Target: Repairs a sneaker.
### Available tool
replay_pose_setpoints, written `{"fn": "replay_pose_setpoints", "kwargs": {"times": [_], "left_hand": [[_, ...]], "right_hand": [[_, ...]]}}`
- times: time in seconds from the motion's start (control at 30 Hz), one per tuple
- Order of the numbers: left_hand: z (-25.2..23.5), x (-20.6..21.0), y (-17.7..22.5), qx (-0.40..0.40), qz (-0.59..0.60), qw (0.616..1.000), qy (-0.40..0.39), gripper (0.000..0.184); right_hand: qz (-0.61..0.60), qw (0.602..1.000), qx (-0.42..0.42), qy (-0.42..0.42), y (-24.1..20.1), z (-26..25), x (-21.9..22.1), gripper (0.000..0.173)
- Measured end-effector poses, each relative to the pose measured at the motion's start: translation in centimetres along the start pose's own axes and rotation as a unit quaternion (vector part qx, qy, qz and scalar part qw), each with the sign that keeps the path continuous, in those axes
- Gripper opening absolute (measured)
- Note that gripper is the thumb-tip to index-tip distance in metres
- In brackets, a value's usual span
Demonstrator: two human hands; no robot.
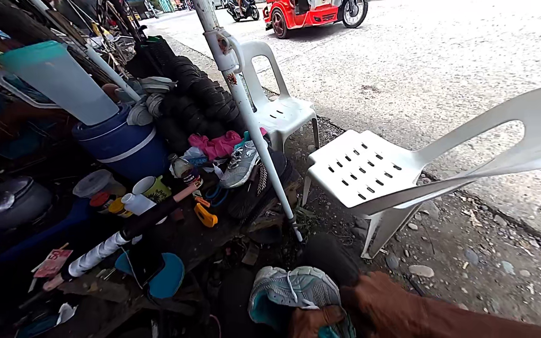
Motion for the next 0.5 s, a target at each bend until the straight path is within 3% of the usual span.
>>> {"fn": "replay_pose_setpoints", "kwargs": {"times": [0.1, 0.2, 0.3, 0.4, 0.43, 0.5], "left_hand": [[0.0, 0.1, -0.2, -0.001, 0.005, 1.0, 0.009, 0.027], [-0.1, 0.3, 0.0, 0.009, 0.002, 1.0, 0.0, 0.026], [-0.1, 0.3, 1.0, 0.031, 0.011, 0.999, -0.023, 0.024], [0.1, -0.1, 2.2, 0.035, 0.055, 0.997, -0.04, 0.012], [0.1, -0.5, 2.6, 0.038, 0.065, 0.996, -0.057, 0.014], [-0.1, -1.8, 3.1, 0.05, 0.065, 0.994, -0.078, 0.035]], "right_hand": [[0.06, 0.998, -0.033, -0.001, -0.4, 0.1, 0.3, 0.023], [-0.004, 1.0, -0.004, -0.014, -0.3, -0.1, -0.6, 0.022], [-0.009, 0.998, -0.059, -0.009, 1.1, -0.1, -1.9, 0.018], [0.05, 0.995, -0.087, -0.025, 2.2, -0.3, -3.6, 0.017], [0.059, 0.993, -0.1, -0.022, 2.7, -0.5, -3.8, 0.017], [0.058, 0.991, -0.117, -0.023, 3.1, -1.0, -4.1, 0.016]]}}
Point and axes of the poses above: each hand's wrist, its own z-axis away from the middle knuckle, its own x-axis out of the palm, y = z × x, the point moved 1 cm from there along -z, towards the middle knuckle, and after that the axes turned 4 degrees about -x, right-handed, at the moved point
